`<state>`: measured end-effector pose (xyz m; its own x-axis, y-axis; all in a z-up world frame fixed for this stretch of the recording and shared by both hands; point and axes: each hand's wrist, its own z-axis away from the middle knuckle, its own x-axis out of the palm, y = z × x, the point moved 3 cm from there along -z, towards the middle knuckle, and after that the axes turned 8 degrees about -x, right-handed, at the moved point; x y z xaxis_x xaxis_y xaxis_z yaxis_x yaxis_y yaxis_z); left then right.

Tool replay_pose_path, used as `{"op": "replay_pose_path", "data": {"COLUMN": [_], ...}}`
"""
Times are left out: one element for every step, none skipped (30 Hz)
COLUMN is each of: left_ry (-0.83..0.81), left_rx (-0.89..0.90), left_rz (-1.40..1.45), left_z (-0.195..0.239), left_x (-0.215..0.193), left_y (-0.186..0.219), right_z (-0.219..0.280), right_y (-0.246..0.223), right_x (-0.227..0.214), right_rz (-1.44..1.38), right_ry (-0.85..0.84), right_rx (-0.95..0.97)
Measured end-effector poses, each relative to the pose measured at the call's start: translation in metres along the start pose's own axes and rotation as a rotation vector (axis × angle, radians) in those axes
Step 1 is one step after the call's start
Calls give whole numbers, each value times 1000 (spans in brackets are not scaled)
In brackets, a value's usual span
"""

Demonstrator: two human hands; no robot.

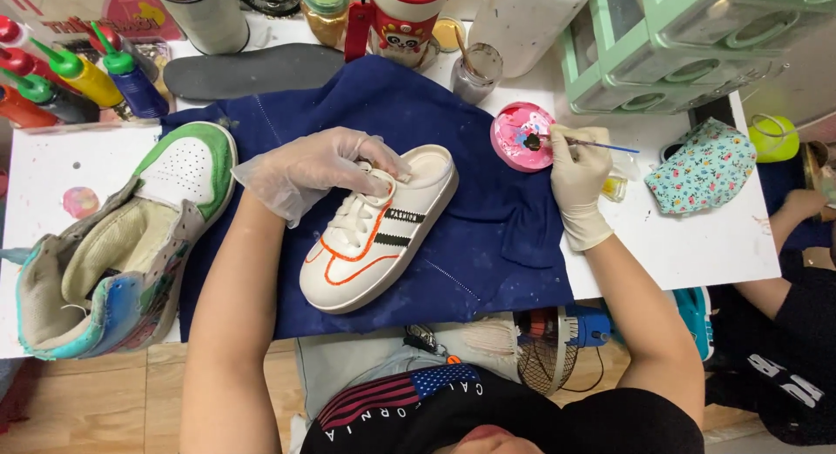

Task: The person paints black stripes and orange accents on a white sneaker using a fine brush. They hold the shoe with a gloved hand, dip the brush into a pink paint container, and apply paint to the side and laces of the shoe.

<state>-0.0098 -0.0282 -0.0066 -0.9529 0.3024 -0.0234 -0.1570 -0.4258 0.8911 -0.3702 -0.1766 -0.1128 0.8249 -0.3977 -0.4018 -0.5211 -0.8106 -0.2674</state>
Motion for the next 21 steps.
{"op": "replay_pose_path", "data": {"left_ry": [0, 1, 2, 2, 7, 13, 14, 8, 3, 5, -2, -9, -8, -3, 3, 5, 4, 3, 8, 12, 24], "left_rx": [0, 0, -1, -3, -1, 1, 1, 4, 7, 8, 11, 14, 14, 13, 11, 12, 12, 11, 9, 12, 18], "left_rz": [-1, -6, -11, -12, -17, -22, -22, -20, -16, -15, -18, -21, -21, -26, -34, -34, -37, -41, -40, -24, -3], "left_z": [0, 0, 0, -1, -2, -3, -2, -1, 0, -3, -5, -8, -7, -5, -3, -5, -5, -6, -6, -5, -4], "left_x": [0, 0, 0, 0, 1, 1, 1, 1, 2, 0, -1, -2, -1, 0, 0, 0, 0, -1, 0, 1, 0], "left_y": [0, -1, -1, -2, -3, -5, -3, -1, 1, -2, -6, -9, -8, -6, -4, -4, -4, -4, -4, -4, -5], "right_z": [-3, -5, -7, -6, -5, -3, 0, 2, 4, -2, -7, -11, -9, -7, -5, 0, 6, 11, 1, -7, -18], "right_y": [-2, -4, -6, -4, -3, -2, 1, 4, 7, 2, -4, -10, -8, -6, -4, 2, 8, 13, -9, -28, -47], "right_x": [-1, -2, -2, -4, -4, -5, -4, -5, -5, -4, -4, -4, -3, -2, -1, -3, -5, -7, -12, -19, -23], "right_rz": [0, 12, 23, 23, 48, 73, 72, 73, 75, 73, 43, 13, 12, 18, 22, 21, 26, 32, 26, 9, -15], "right_ry": [1, -6, -13, -13, -28, -43, -43, -19, 4, 3, 1, -1, -1, -15, -28, -27, 9, 45, 45, 121, 192], "right_rx": [1, -12, -25, -23, -38, -53, -54, -38, -24, -26, -23, -19, -20, -2, 15, 14, 20, 26, 25, 125, 218]}}
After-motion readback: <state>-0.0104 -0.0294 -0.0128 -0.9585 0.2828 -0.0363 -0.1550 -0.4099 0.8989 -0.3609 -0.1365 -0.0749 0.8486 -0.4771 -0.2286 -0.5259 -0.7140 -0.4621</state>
